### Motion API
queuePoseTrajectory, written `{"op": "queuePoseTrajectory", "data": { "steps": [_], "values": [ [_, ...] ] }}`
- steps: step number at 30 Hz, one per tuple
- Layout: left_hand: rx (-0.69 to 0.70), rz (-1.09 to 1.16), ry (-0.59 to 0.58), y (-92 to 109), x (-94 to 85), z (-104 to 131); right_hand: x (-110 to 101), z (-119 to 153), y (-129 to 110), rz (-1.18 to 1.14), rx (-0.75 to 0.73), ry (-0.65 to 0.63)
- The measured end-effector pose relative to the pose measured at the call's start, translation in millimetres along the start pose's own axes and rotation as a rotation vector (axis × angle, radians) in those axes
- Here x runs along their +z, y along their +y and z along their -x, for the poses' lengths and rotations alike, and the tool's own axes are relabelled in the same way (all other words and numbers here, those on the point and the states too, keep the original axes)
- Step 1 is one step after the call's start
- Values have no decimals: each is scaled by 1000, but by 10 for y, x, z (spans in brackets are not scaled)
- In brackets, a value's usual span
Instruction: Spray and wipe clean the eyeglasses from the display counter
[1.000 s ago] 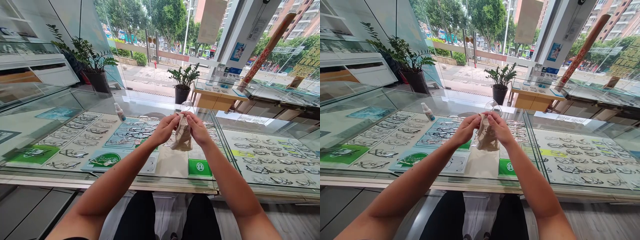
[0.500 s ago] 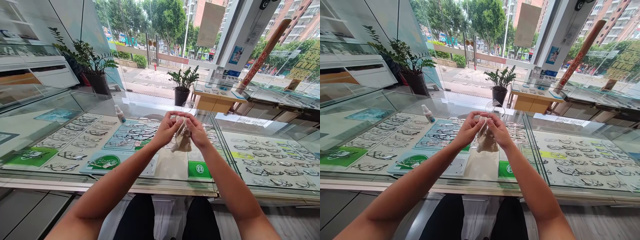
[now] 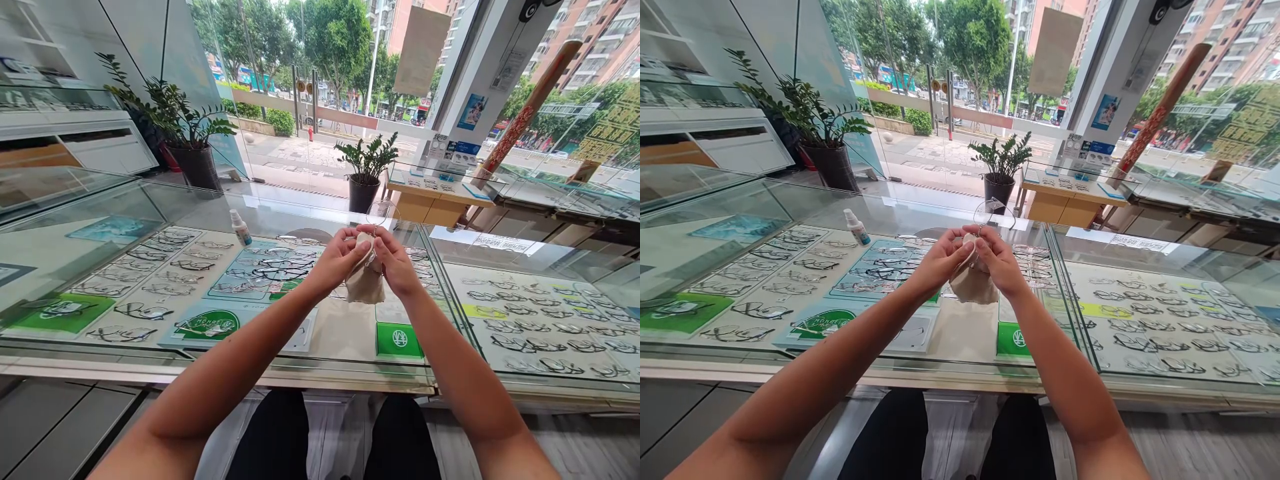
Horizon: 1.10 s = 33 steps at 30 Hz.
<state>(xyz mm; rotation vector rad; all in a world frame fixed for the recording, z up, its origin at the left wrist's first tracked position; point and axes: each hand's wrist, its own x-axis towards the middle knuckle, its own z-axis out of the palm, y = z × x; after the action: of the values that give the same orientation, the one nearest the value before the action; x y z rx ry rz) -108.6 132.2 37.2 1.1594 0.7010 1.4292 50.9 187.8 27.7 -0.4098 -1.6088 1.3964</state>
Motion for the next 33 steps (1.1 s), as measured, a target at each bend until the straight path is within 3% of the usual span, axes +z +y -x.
{"op": "queuePoseTrajectory", "data": {
  "steps": [11,21,27,33],
  "values": [
    [-106,9,30,-19,-43,4,2,18,-32,6,20,-2],
    [-123,47,-76,-28,-69,-16,-18,6,-63,45,-30,35],
    [-143,120,-127,-16,-68,-10,-8,19,-68,-41,73,11],
    [-185,78,-207,-24,-97,-10,14,18,-127,-106,87,43]
  ]
}}
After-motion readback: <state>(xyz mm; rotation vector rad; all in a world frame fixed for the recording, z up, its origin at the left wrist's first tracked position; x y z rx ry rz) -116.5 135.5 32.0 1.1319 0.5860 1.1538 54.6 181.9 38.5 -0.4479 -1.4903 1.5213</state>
